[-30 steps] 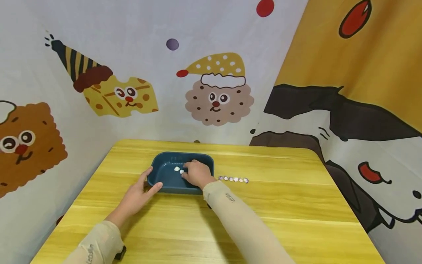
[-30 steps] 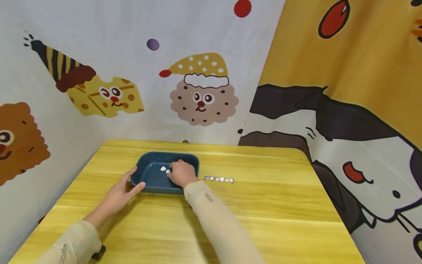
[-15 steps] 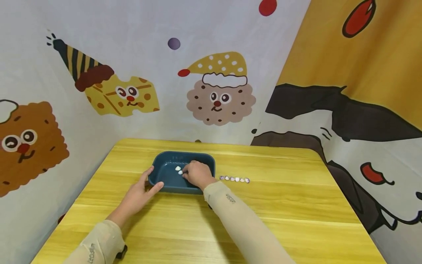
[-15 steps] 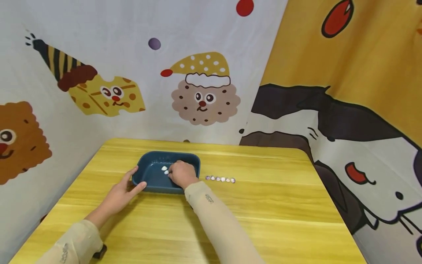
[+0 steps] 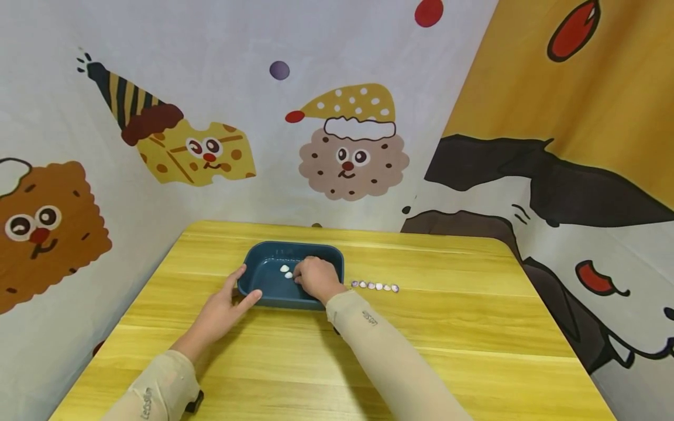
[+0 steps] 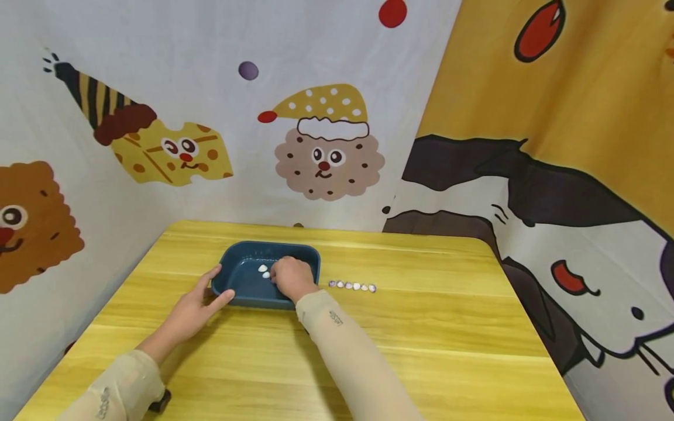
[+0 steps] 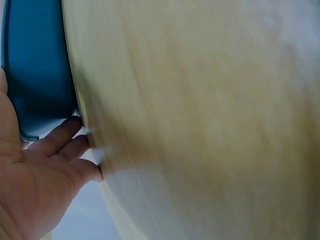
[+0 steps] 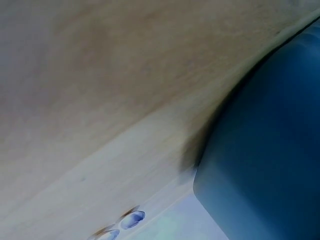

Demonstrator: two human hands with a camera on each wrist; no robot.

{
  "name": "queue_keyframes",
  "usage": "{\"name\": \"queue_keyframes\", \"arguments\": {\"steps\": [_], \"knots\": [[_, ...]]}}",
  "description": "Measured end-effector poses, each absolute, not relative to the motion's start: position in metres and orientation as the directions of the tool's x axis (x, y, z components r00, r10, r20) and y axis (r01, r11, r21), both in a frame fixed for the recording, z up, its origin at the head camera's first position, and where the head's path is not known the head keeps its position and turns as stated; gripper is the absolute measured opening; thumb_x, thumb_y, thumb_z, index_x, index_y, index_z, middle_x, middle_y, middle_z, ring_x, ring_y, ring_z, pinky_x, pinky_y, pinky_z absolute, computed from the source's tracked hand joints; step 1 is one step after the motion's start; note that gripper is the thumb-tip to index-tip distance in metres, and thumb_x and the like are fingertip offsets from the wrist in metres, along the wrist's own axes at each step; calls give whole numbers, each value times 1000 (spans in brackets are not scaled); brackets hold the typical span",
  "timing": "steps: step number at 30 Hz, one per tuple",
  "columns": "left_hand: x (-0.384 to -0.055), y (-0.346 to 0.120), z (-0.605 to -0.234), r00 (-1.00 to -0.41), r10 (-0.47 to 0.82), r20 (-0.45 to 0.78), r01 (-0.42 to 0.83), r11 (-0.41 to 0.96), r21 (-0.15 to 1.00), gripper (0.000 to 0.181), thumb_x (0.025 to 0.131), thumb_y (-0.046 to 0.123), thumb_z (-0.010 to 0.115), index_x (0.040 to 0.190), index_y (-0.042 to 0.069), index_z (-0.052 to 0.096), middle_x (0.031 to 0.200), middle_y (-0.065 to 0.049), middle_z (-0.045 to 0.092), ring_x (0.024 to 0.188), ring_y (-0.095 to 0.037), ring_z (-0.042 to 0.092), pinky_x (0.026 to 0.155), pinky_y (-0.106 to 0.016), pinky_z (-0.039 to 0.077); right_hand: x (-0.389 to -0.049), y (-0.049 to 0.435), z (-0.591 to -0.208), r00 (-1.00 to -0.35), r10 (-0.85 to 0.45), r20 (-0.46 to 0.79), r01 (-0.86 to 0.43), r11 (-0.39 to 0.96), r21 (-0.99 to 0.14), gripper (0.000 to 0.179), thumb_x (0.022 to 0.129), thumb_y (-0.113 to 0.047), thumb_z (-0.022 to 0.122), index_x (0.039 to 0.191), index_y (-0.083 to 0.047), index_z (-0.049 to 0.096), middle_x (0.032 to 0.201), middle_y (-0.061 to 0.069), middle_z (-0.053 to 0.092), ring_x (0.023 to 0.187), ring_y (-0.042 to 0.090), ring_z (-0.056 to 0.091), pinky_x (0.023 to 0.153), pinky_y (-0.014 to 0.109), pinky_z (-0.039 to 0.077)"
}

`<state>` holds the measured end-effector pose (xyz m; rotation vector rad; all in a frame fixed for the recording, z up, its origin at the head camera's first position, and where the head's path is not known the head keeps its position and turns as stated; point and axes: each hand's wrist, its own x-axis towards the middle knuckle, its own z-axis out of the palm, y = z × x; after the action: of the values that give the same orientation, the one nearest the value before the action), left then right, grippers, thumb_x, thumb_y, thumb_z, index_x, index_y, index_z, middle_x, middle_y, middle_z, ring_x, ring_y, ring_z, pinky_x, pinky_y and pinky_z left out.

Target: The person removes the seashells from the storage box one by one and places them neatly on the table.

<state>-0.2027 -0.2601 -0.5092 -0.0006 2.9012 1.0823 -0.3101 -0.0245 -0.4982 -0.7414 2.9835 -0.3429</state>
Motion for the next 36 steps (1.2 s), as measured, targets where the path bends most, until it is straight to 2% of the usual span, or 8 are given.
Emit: {"name": "queue_keyframes", "arguments": {"steps": [12, 18, 25, 31, 36], "knots": [[-204, -262, -512, -999, 20, -34, -8, 753, 658, 96, 103, 73, 52, 174, 23, 11, 155, -38, 52, 139, -54, 57, 112, -69, 48, -310, -25, -499, -884, -467, 26, -462, 862, -210, 14, 102, -34, 75, 110, -27, 84, 110, -8, 79, 100, 11, 74, 84, 31, 63], [-203, -262, -512, -999, 21, -34, -7, 752, 659, 96, 103, 72, 52, 174, 22, 11, 154, -38, 53, 139, -54, 58, 111, -69, 48, -311, -26, -498, -897, -442, 13, -433, 872, -230, 15, 103, -33, 74, 114, -24, 77, 108, -8, 80, 90, 12, 73, 79, 31, 61], [-203, -262, -512, -999, 23, -31, -4, 749, 663, 96, 103, 72, 52, 174, 23, 11, 153, -38, 54, 138, -53, 59, 111, -68, 49, -312, -26, -500, -889, -457, 35, -453, 861, -230, 13, 103, -34, 73, 110, -27, 81, 107, -10, 81, 89, 10, 73, 79, 31, 61], [-203, -262, -512, -999, 25, -29, -1, 748, 664, 96, 103, 72, 52, 174, 23, 11, 153, -37, 55, 137, -52, 60, 109, -67, 50, -311, -25, -499, -884, -462, 77, -466, 850, -244, 14, 107, -29, 68, 115, -21, 76, 108, -5, 79, 89, 13, 73, 81, 31, 62], [-203, -262, -512, -999, 28, -26, 3, 750, 662, 96, 103, 71, 52, 174, 22, 11, 152, -37, 55, 137, -53, 60, 110, -68, 50, -311, -25, -499, -873, -480, 89, -487, 846, -219, 11, 108, -27, 66, 111, -19, 73, 101, -4, 78, 81, 10, 69, 77, 28, 60]]}}
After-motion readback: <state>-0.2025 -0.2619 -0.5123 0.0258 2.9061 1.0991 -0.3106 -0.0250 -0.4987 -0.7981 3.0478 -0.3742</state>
